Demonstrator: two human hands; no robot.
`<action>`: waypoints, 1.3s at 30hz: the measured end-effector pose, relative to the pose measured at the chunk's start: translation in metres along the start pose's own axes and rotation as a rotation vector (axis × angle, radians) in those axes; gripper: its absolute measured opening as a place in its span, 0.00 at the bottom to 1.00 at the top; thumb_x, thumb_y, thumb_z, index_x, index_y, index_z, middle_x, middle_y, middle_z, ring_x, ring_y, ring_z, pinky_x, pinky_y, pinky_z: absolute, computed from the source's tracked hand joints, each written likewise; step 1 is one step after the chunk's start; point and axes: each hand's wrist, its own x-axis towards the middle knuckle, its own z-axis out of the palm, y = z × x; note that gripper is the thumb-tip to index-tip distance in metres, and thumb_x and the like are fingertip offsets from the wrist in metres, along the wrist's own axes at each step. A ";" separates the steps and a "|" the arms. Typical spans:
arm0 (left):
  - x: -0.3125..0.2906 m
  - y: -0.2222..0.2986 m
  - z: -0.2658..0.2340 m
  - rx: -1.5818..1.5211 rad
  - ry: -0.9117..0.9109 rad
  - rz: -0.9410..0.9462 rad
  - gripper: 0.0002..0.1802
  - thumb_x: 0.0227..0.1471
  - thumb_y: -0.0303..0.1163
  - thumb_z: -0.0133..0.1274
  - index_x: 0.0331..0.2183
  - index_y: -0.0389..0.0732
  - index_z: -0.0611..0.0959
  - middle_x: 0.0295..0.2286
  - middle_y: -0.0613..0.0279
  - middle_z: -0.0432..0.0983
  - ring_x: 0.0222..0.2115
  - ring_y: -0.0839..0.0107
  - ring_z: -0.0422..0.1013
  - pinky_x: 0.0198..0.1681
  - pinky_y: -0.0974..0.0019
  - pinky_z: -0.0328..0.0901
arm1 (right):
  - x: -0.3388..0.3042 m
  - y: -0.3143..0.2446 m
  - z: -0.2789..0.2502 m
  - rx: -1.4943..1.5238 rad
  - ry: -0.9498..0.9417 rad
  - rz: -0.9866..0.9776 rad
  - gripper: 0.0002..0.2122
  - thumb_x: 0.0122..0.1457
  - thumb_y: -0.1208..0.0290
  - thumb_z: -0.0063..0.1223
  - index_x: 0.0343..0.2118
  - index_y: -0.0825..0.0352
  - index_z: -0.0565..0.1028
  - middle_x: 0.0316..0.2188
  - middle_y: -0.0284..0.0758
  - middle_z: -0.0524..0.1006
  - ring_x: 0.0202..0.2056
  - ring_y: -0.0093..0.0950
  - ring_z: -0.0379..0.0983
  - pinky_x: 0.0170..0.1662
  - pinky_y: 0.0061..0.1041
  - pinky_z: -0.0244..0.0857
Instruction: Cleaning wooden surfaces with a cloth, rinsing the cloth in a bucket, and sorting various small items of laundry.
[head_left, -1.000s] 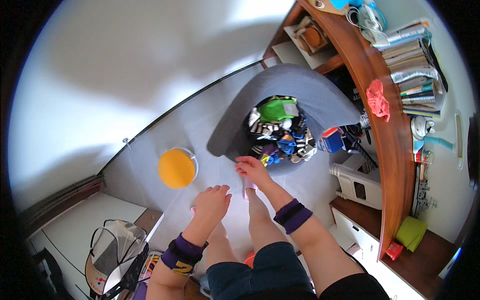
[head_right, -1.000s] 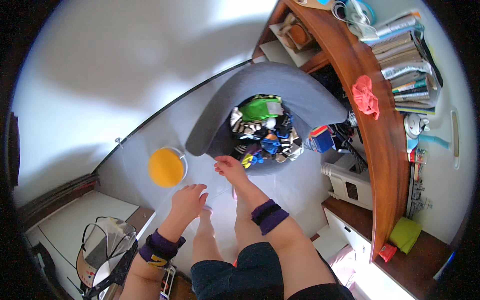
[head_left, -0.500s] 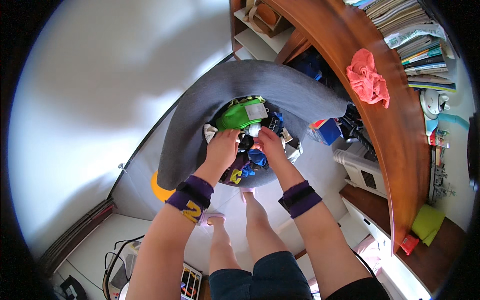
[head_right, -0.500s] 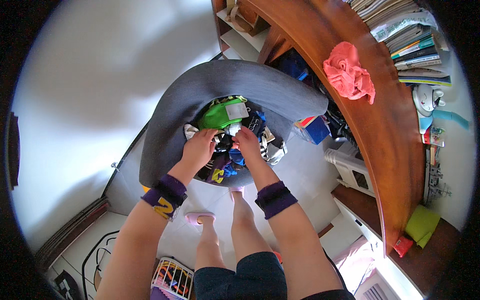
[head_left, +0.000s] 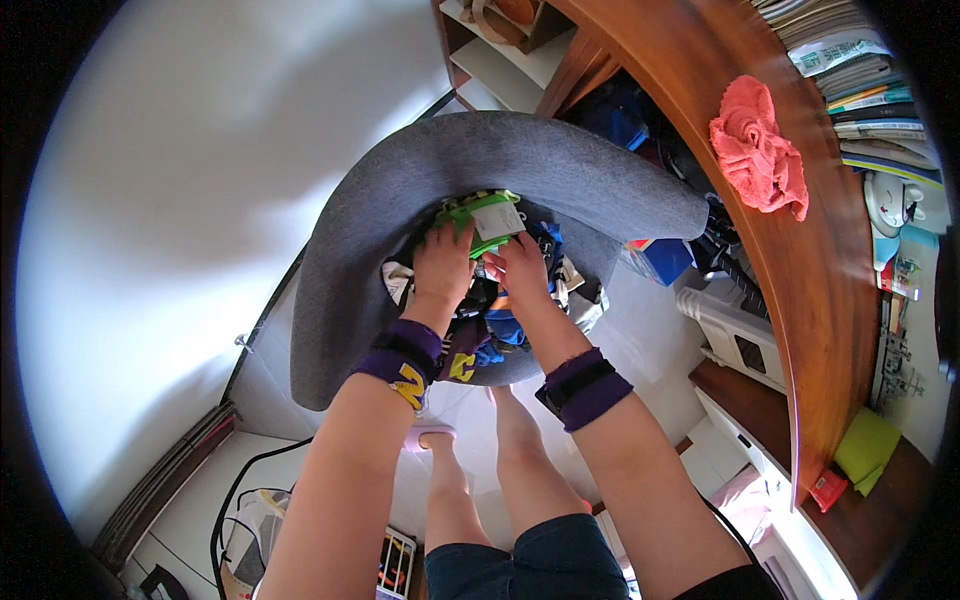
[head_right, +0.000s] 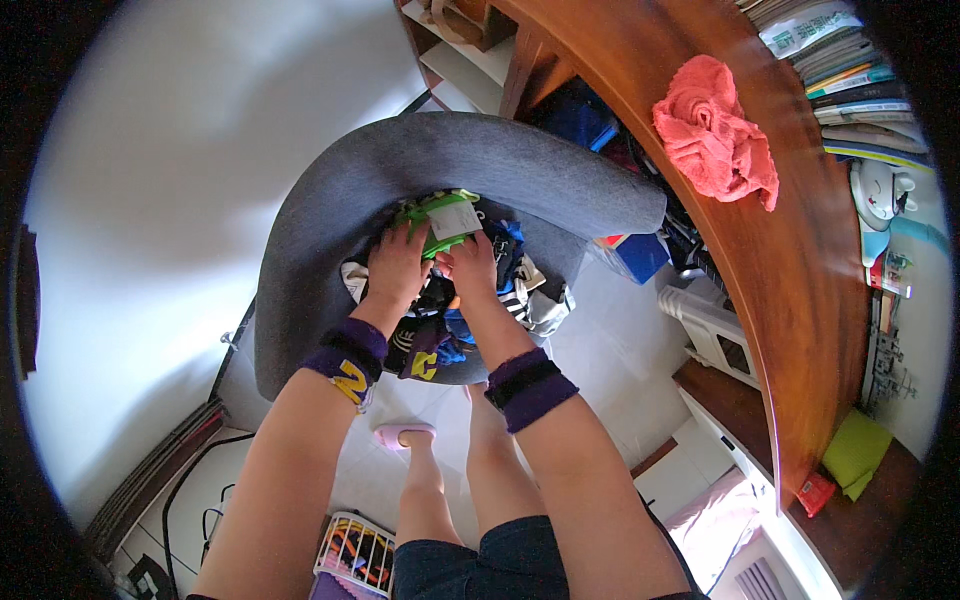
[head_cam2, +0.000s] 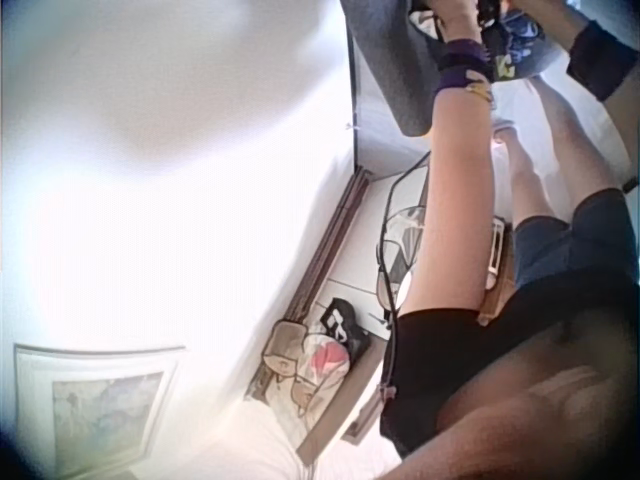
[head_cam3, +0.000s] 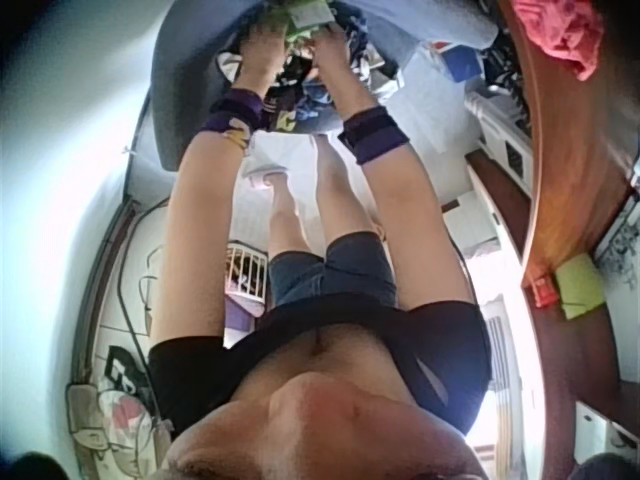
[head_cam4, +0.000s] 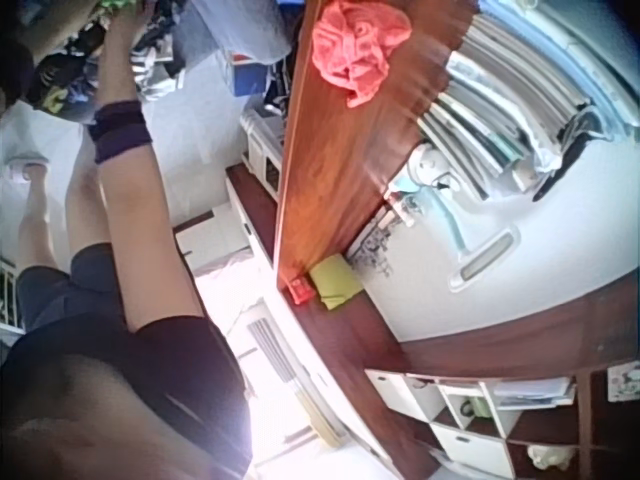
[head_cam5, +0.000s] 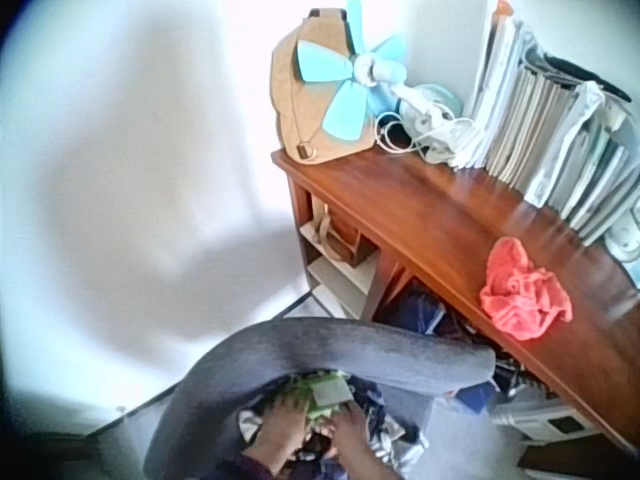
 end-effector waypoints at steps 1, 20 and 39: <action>0.002 -0.005 0.002 -0.001 -0.018 -0.016 0.31 0.47 0.37 0.56 0.54 0.48 0.69 0.49 0.58 0.66 0.49 0.58 0.65 0.45 0.52 0.67 | -0.003 -0.002 0.004 0.027 0.036 0.015 0.22 0.59 0.76 0.43 0.58 0.66 0.60 0.49 0.37 0.72 0.38 0.26 0.74 0.38 0.24 0.69; 0.004 -0.057 0.014 -0.323 0.010 -0.167 0.16 0.57 0.37 0.44 0.45 0.42 0.75 0.35 0.47 0.77 0.37 0.48 0.73 0.41 0.49 0.68 | 0.018 0.024 0.024 -0.846 0.206 -0.375 0.25 0.47 0.70 0.62 0.45 0.71 0.62 0.40 0.44 0.74 0.42 0.35 0.74 0.45 0.30 0.67; -0.090 -0.025 -0.157 -0.967 0.416 -0.132 0.14 0.61 0.32 0.41 0.47 0.41 0.73 0.33 0.44 0.76 0.35 0.49 0.74 0.37 0.59 0.67 | -0.097 -0.075 0.087 0.238 -0.192 -0.048 0.16 0.61 0.74 0.38 0.52 0.70 0.66 0.46 0.38 0.70 0.46 0.33 0.69 0.49 0.40 0.66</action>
